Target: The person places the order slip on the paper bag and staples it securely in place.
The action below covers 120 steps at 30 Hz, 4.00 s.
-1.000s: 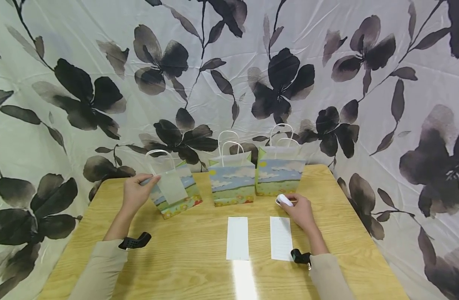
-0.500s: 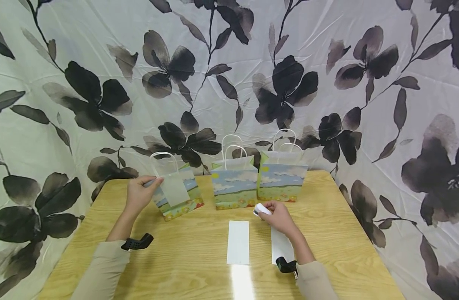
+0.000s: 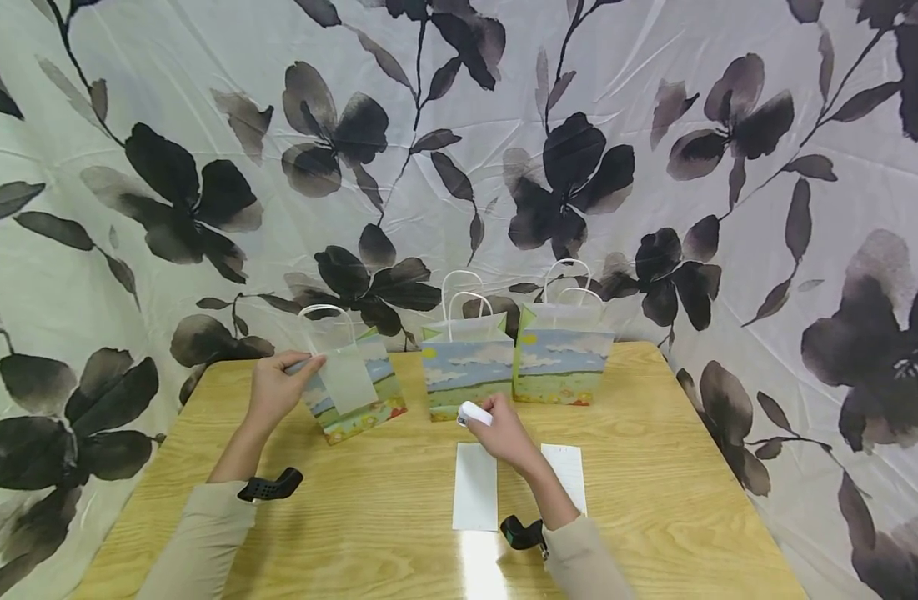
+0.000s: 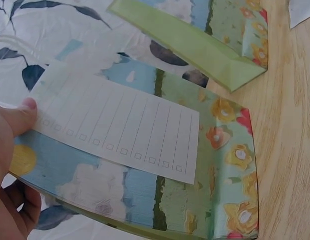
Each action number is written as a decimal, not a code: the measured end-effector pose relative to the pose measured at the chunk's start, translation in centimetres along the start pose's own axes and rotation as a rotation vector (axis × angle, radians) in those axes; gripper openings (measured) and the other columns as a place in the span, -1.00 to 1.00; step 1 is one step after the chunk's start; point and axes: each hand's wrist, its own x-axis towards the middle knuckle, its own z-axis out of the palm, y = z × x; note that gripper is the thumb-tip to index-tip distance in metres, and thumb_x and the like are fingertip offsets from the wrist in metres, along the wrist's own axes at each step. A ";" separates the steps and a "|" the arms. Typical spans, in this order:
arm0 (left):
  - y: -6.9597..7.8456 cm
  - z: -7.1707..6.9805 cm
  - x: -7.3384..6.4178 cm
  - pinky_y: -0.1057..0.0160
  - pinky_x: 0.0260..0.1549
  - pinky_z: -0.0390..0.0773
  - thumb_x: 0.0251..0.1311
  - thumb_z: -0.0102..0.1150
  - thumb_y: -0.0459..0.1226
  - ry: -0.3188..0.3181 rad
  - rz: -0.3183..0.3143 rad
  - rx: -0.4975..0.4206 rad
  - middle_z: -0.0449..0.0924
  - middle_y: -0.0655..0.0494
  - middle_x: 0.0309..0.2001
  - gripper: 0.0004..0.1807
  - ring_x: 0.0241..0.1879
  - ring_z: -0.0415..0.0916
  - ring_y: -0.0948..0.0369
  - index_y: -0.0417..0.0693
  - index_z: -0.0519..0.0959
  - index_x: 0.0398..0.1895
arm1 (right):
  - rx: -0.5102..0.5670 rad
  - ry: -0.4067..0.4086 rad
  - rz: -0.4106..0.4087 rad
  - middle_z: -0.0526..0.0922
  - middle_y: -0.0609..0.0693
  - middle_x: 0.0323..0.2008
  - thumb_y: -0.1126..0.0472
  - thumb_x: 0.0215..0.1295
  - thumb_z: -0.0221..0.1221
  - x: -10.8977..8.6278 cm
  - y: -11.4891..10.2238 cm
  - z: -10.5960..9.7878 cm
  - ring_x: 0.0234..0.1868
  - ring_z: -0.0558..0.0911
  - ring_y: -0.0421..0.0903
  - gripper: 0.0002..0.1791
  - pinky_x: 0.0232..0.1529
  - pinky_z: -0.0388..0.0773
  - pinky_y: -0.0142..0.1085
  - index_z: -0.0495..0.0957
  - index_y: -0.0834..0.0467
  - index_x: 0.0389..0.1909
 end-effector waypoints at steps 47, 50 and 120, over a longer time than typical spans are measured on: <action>0.9 -1.1 1.4 0.15 -0.35 0.58 0.15 0.39 -0.13 -0.199 -0.060 0.073 0.72 -0.04 -0.32 -0.71 -0.33 0.65 0.07 -0.22 0.76 -0.31 | 0.185 -0.092 -0.172 0.56 0.10 -0.06 0.41 0.00 0.44 7.2 -12.4 9.7 -0.16 0.56 -0.01 -0.48 -0.25 0.58 -0.23 0.57 0.22 0.05; 0.9 -1.0 1.4 0.19 -0.36 0.58 0.15 0.39 -0.13 -0.196 -0.044 0.068 0.72 -0.03 -0.32 -0.72 -0.33 0.65 0.08 -0.21 0.76 -0.31 | 0.178 -0.078 -0.201 0.57 0.07 -0.06 0.43 -0.01 0.43 8.3 -12.0 10.2 -0.16 0.57 -0.03 -0.47 -0.24 0.58 -0.23 0.58 0.18 0.05; 0.6 -0.2 0.6 0.28 -0.45 0.54 0.20 0.34 -0.20 -0.144 0.073 0.035 0.70 0.04 -0.36 -0.79 -0.39 0.62 0.16 -0.19 0.77 -0.32 | -0.347 -0.445 -0.462 0.61 0.03 -0.21 0.25 0.21 0.35 14.5 -13.7 10.3 -0.62 0.58 -0.11 -0.56 -0.55 0.59 -0.19 0.46 0.22 0.08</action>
